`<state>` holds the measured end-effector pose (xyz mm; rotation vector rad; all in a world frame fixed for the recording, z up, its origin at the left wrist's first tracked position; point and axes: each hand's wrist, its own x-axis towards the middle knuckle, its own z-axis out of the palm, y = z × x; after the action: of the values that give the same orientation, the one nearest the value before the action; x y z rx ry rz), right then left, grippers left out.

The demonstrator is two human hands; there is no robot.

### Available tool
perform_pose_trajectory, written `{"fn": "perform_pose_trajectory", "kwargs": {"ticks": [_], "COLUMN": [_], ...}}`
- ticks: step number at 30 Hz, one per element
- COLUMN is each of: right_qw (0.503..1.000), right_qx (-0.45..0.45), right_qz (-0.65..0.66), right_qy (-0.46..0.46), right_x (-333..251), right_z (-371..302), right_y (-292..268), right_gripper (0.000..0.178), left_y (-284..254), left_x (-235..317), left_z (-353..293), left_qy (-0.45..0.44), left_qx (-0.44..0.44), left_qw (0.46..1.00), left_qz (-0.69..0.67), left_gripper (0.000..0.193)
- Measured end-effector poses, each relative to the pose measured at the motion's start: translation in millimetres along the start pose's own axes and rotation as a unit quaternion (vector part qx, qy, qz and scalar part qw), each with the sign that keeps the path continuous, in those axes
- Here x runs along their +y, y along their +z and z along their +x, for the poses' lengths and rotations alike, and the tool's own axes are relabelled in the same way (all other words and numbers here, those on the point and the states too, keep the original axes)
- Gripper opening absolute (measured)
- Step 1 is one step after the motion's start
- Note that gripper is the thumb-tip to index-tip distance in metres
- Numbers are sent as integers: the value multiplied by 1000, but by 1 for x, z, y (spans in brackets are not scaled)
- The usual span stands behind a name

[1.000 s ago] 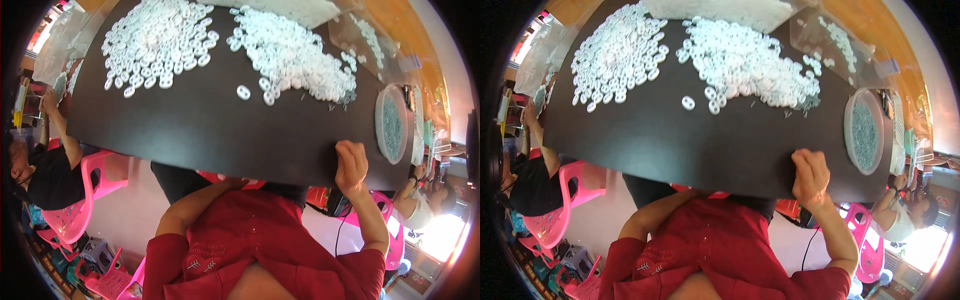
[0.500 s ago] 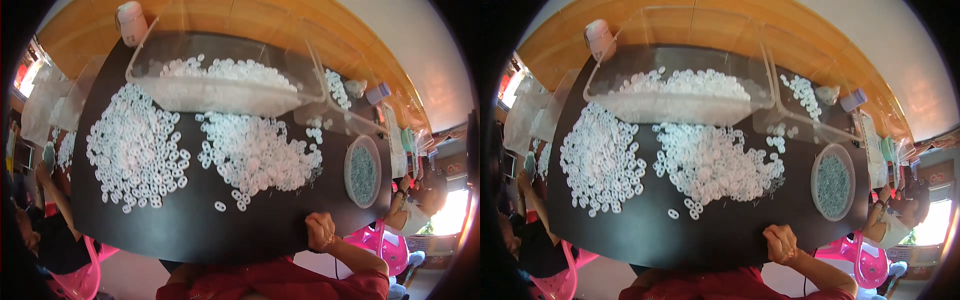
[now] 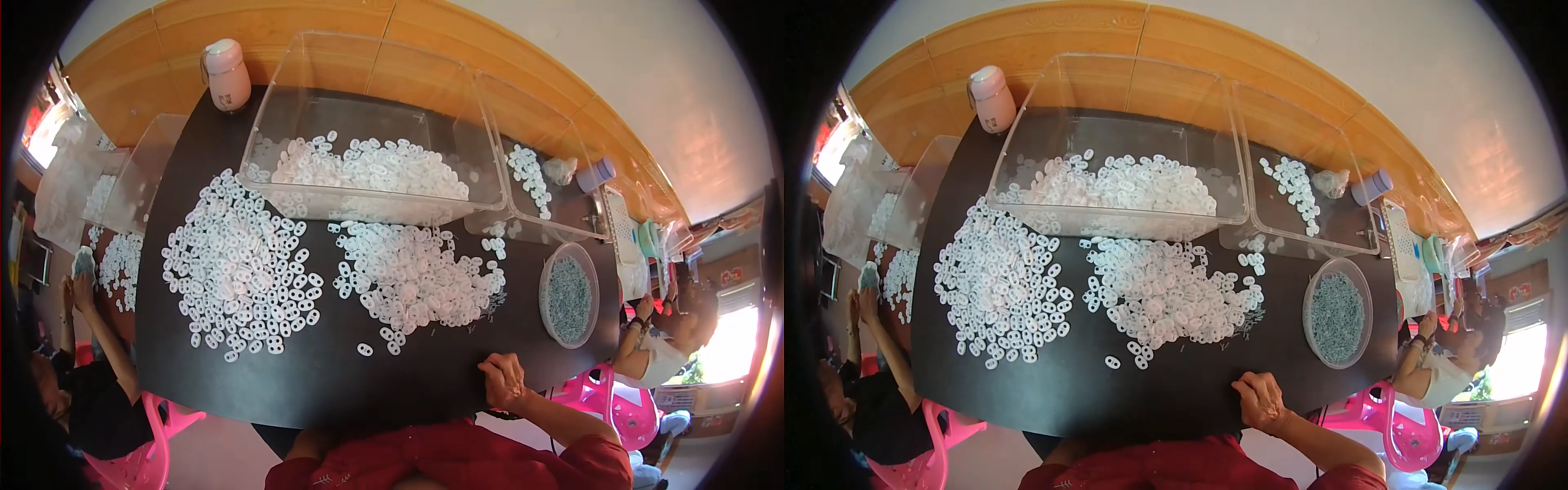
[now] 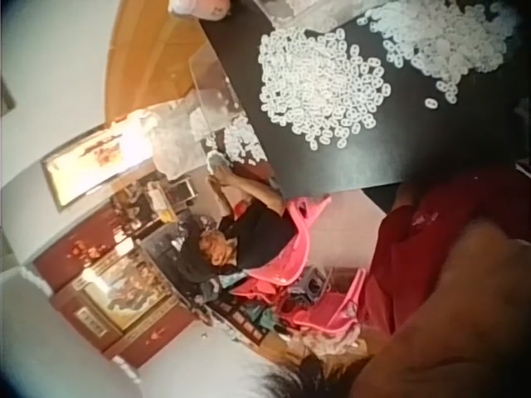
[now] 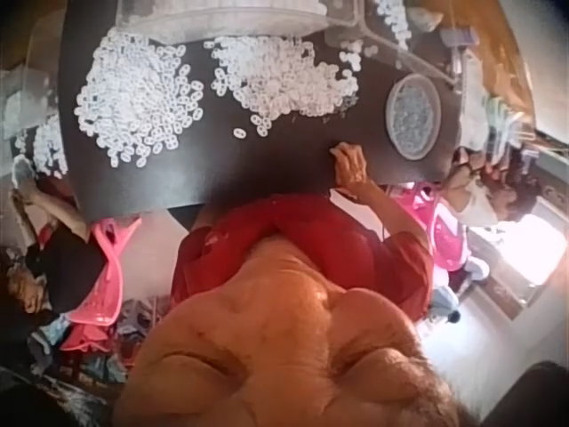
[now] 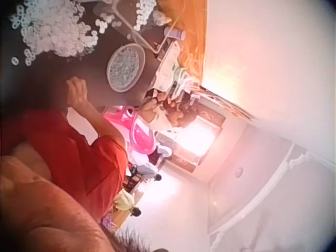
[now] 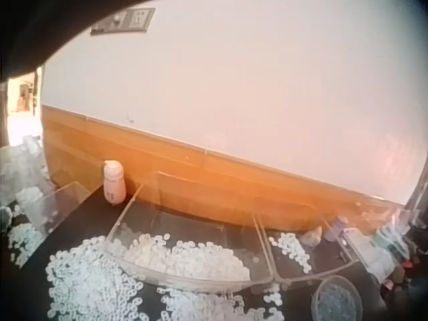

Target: The recorder is manually assembling small white plastic components at a workshop table.

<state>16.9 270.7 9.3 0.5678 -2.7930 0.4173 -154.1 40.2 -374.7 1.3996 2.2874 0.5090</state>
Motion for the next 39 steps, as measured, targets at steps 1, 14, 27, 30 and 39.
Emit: {"fn": "perform_pose_trajectory", "kwargs": {"ticks": [1,14,27,30,39], "right_qw": [1000,1000,995,993,989], "right_qx": [-6,-9,67,84,119], "right_qz": [4,-3,-20,-20,-32], "right_qy": [-1,-17,-78,-76,-81], "right_x": [-1,2,-3,-2,-6], "right_z": [1,-1,-6,-11,-5], "right_y": [-1,-3,0,-3,-6], "right_gripper": [40,42,39,38,37], "left_y": [-3,54,60,44,-173], "left_x": [0,32,83,100,236], "left_z": [-3,-92,-166,-189,-252], "left_qy": [-2,-27,-72,-98,-140], "left_qx": [2,-57,-91,-93,8], "left_qw": [1000,997,992,990,954], "left_qz": [0,-36,-39,-35,-266], "left_gripper": [32,32,31,31,26]}}
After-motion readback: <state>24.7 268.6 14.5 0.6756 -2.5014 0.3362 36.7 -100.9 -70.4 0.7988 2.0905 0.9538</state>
